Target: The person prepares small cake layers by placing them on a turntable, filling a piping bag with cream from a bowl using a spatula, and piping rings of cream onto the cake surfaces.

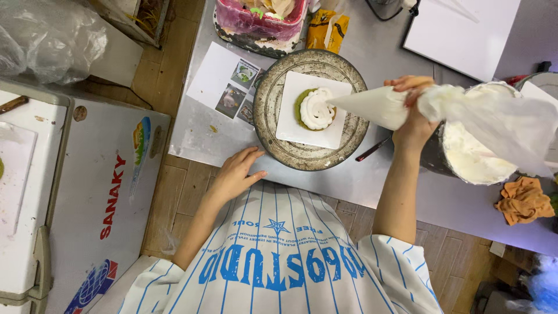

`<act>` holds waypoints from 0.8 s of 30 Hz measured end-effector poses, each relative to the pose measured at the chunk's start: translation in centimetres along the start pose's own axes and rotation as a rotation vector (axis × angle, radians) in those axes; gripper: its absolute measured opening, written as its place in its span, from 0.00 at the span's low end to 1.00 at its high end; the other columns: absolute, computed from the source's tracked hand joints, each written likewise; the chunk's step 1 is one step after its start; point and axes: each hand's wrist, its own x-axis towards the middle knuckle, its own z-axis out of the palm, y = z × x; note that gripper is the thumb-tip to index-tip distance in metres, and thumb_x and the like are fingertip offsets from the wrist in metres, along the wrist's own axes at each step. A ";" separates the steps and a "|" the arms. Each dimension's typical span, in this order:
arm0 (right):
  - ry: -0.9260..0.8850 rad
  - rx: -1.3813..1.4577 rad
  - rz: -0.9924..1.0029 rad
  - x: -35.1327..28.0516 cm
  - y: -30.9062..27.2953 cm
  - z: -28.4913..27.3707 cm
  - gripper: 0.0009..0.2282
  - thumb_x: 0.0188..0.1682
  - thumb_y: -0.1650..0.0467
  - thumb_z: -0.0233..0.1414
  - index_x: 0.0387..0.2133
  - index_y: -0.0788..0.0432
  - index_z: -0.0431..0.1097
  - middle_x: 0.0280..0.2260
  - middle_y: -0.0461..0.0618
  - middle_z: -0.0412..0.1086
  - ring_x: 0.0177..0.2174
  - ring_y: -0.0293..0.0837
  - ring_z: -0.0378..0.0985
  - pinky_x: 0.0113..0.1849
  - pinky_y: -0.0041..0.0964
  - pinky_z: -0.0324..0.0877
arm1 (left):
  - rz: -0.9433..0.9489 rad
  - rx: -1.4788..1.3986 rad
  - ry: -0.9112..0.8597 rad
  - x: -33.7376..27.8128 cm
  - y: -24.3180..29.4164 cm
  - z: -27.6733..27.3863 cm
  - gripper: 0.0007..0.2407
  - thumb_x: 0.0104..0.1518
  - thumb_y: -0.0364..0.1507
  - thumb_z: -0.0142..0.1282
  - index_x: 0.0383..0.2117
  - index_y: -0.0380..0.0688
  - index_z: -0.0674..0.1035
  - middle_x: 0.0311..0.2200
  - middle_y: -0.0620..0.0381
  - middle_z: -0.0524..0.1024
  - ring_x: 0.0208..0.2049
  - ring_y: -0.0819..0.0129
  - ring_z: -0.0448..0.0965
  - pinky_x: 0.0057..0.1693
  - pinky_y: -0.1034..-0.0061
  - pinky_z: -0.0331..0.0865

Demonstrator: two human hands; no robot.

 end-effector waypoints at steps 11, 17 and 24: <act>0.065 -0.309 0.037 0.1 2.6 -1.4 0.11 0.65 0.69 0.47 0.32 0.61 0.60 0.24 0.48 0.62 0.28 0.44 0.72 0.40 0.45 0.76 | -0.070 0.049 -0.045 -0.2 -1.2 0.9 0.27 0.58 0.44 0.57 0.61 0.44 0.70 0.65 0.44 0.63 0.65 0.48 0.62 0.66 0.56 0.56; 0.019 -0.252 -0.031 0.9 3.5 -0.3 0.14 0.69 0.67 0.46 0.31 0.60 0.63 0.24 0.51 0.66 0.28 0.46 0.76 0.39 0.44 0.79 | -0.083 0.048 -0.040 -0.4 -1.0 0.6 0.27 0.59 0.45 0.55 0.62 0.44 0.69 0.65 0.44 0.63 0.65 0.47 0.62 0.67 0.56 0.55; -0.046 -0.346 0.036 3.8 8.1 2.8 0.05 0.65 0.73 0.46 0.45 0.65 0.66 0.29 0.50 0.68 0.28 0.39 0.72 0.31 0.36 0.73 | -0.073 0.042 0.013 -1.6 -1.3 0.6 0.26 0.59 0.43 0.56 0.61 0.44 0.70 0.65 0.44 0.64 0.64 0.47 0.64 0.66 0.56 0.58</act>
